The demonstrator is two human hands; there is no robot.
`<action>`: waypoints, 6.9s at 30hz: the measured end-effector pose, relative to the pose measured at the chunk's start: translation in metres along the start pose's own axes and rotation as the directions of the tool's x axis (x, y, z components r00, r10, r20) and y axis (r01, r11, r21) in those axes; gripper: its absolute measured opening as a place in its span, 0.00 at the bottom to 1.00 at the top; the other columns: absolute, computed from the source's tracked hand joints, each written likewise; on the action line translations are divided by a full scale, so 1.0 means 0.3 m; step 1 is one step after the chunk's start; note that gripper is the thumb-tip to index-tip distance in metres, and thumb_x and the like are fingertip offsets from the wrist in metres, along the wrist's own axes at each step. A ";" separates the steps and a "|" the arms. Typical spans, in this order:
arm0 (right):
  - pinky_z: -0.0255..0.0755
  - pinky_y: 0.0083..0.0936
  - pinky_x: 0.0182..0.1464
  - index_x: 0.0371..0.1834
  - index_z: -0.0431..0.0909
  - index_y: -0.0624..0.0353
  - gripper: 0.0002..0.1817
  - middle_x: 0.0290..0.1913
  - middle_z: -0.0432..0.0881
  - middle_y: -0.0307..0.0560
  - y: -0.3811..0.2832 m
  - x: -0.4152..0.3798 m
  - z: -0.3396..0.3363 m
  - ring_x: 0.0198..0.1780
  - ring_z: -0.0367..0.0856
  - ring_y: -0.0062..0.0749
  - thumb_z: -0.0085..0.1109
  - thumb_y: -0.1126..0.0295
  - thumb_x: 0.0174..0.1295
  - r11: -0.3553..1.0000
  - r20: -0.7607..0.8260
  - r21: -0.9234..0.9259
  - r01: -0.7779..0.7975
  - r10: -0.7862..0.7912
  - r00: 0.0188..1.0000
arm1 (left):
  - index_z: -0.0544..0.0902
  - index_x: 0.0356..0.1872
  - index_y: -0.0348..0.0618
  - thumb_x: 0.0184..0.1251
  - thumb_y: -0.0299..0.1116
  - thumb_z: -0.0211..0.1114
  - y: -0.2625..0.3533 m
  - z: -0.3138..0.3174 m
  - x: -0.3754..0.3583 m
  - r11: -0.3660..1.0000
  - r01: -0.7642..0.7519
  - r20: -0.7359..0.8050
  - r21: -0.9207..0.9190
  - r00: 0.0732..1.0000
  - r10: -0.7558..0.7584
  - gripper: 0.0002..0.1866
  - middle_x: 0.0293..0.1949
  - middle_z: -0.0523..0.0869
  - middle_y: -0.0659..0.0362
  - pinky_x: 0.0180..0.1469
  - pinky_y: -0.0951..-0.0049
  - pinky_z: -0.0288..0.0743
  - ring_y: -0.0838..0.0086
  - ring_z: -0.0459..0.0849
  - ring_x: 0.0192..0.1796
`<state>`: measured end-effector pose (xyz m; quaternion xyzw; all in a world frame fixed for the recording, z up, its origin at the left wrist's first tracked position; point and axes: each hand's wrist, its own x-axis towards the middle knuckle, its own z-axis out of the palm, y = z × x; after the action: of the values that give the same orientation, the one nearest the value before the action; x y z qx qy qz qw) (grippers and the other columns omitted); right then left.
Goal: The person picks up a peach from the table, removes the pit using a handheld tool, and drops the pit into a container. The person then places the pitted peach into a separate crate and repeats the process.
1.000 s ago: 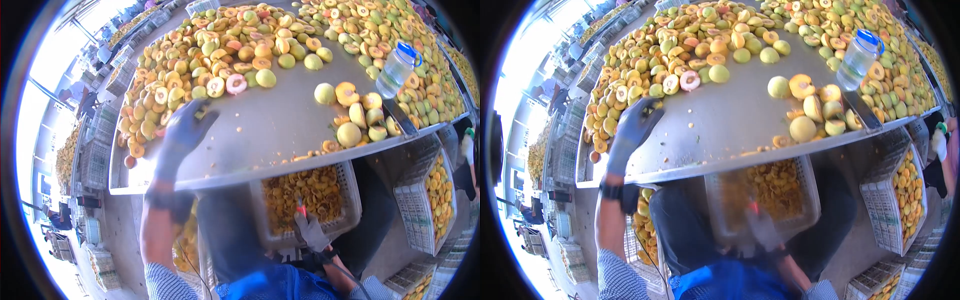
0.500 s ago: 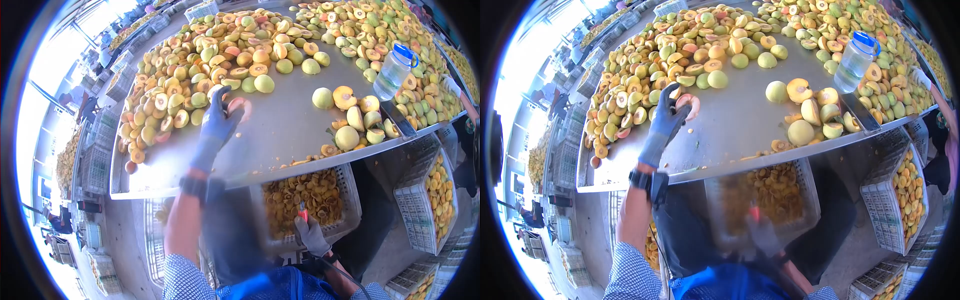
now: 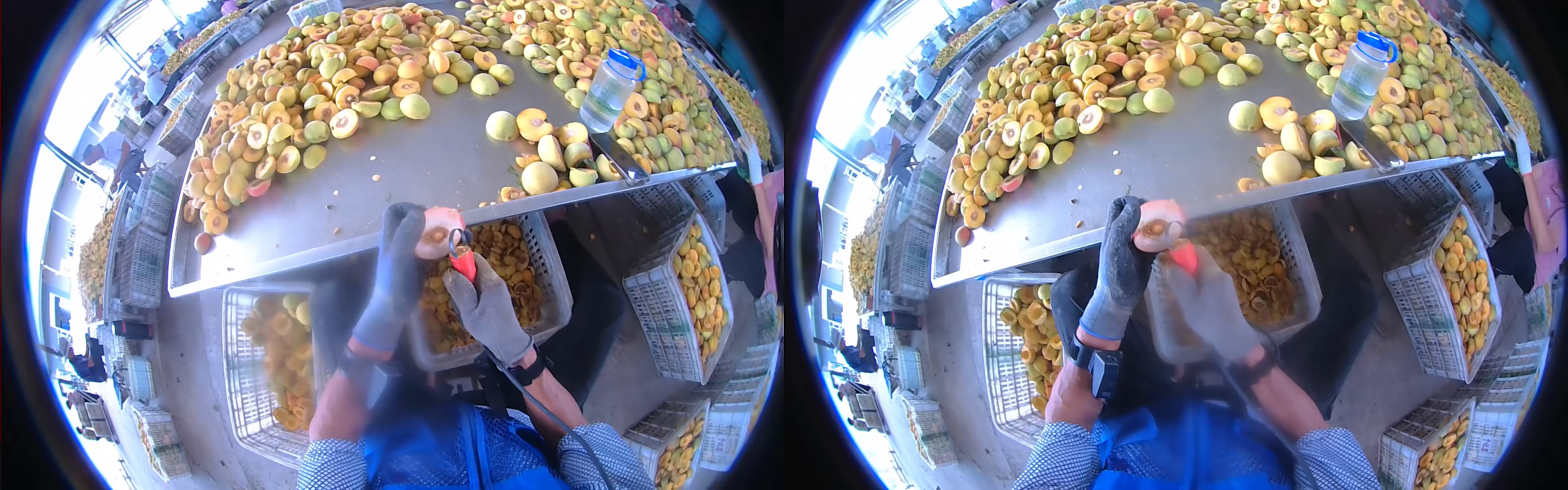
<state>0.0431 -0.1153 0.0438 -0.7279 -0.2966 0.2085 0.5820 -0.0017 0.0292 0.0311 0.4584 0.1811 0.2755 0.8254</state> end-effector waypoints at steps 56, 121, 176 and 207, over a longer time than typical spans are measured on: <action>0.72 0.28 0.41 0.49 0.74 0.67 0.17 0.33 0.80 0.49 0.126 -0.045 0.071 0.37 0.77 0.29 0.48 0.61 0.71 0.947 0.054 0.315 -0.066 0.052 0.997 | 0.82 0.44 0.34 0.76 0.37 0.52 -0.105 0.074 -0.043 0.885 -0.133 0.038 0.445 0.991 0.129 0.16 0.36 0.84 0.60 0.45 0.79 0.74 0.81 0.80 0.39; 0.60 0.22 0.18 0.32 0.70 0.57 0.19 0.17 0.68 0.34 0.474 -0.162 0.063 0.15 0.67 0.20 0.46 0.52 0.72 0.824 0.207 0.081 -0.561 0.536 0.818 | 0.85 0.36 0.40 0.60 0.39 0.69 0.550 -0.416 -0.034 -0.050 0.050 -0.031 0.997 0.942 0.334 0.12 0.32 0.84 0.52 0.39 0.67 0.76 0.63 0.84 0.34; 0.59 0.19 0.20 0.38 0.74 0.56 0.13 0.27 0.72 0.33 0.079 -0.110 0.039 0.20 0.66 0.17 0.49 0.58 0.73 0.827 0.383 0.412 -0.383 0.224 0.896 | 0.82 0.33 0.39 0.80 0.47 0.44 -0.051 0.022 -0.090 0.842 -0.152 0.160 0.518 0.984 0.079 0.25 0.24 0.76 0.67 0.34 0.81 0.66 0.86 0.71 0.29; 0.51 0.19 0.17 0.34 0.72 0.56 0.22 0.16 0.63 0.30 0.152 -0.126 -0.011 0.14 0.58 0.15 0.47 0.47 0.71 0.378 0.617 0.638 -0.671 0.270 0.739 | 0.82 0.34 0.39 0.79 0.44 0.45 -0.111 0.036 -0.055 0.756 -0.168 0.258 0.632 0.966 0.000 0.22 0.24 0.77 0.67 0.29 0.82 0.62 0.87 0.70 0.27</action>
<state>0.0262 -0.1499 -0.0013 -0.3511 -0.0489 0.6325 0.6887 0.0010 -0.0023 0.0090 0.7533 0.1422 0.1748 0.6179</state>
